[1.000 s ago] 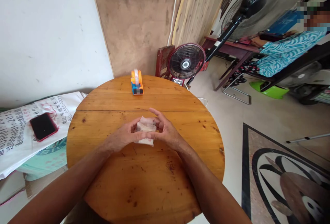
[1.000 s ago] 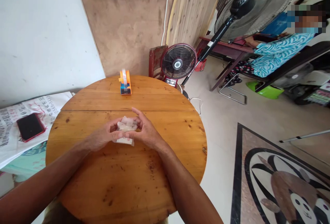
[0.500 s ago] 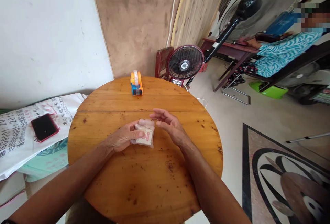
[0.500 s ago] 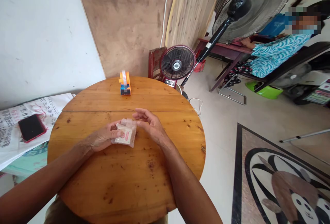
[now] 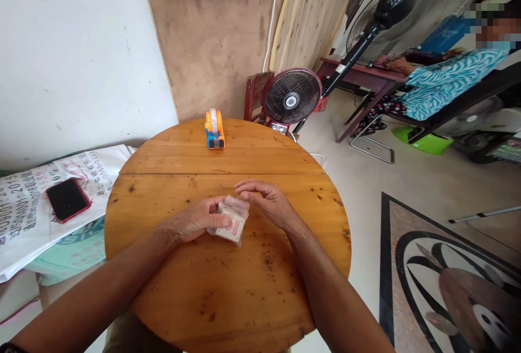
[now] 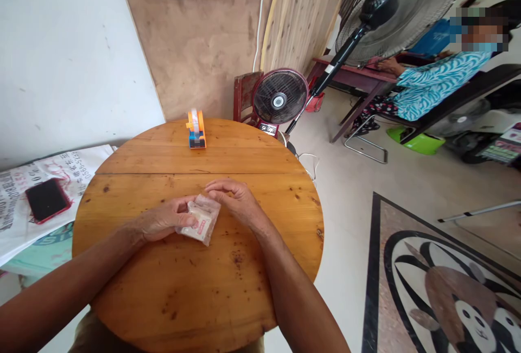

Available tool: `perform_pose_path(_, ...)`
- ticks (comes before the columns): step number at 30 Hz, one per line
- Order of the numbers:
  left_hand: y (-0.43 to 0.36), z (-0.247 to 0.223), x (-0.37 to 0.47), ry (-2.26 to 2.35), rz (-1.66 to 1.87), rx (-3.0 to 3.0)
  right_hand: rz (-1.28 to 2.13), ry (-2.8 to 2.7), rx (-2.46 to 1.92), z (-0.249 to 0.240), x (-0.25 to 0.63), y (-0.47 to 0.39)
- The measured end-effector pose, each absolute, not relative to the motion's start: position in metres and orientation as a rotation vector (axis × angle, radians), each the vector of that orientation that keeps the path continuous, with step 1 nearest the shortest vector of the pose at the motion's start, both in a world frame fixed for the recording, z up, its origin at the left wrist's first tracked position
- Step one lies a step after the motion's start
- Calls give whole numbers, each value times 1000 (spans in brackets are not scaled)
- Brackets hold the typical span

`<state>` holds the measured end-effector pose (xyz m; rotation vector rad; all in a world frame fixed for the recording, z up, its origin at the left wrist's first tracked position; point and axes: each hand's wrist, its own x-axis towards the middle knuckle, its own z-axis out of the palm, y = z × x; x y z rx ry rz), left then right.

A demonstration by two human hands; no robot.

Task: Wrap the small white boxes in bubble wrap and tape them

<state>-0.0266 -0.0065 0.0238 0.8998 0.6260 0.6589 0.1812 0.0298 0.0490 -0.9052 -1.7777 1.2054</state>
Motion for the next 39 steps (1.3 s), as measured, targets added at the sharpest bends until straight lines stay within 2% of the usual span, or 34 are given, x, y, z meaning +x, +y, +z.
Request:
perform_pose_path(7,-7,19,-26,666,697,960,1219,-1676,-1022,47,181,28)
perform_pose_path(13,-9,17,-23,775,767,1136,1067,-1710,-1012,45,174,24)
perform_pose_path(20,-10,21,-26,1072,869,1462,1010,-1709,-996,40,168,23)
perform_pose_path(26,-4,17,-34,907,798,1340,921,-1683,-974,41,165,24)
perform_pose_path(32,-6,16,-35,1008,722,1443,1004,-1637,-1011,41,162,23)
perform_pose_path(39,-6,20,-33,1171,796,1594,1024,-1740,-991,34,156,21)
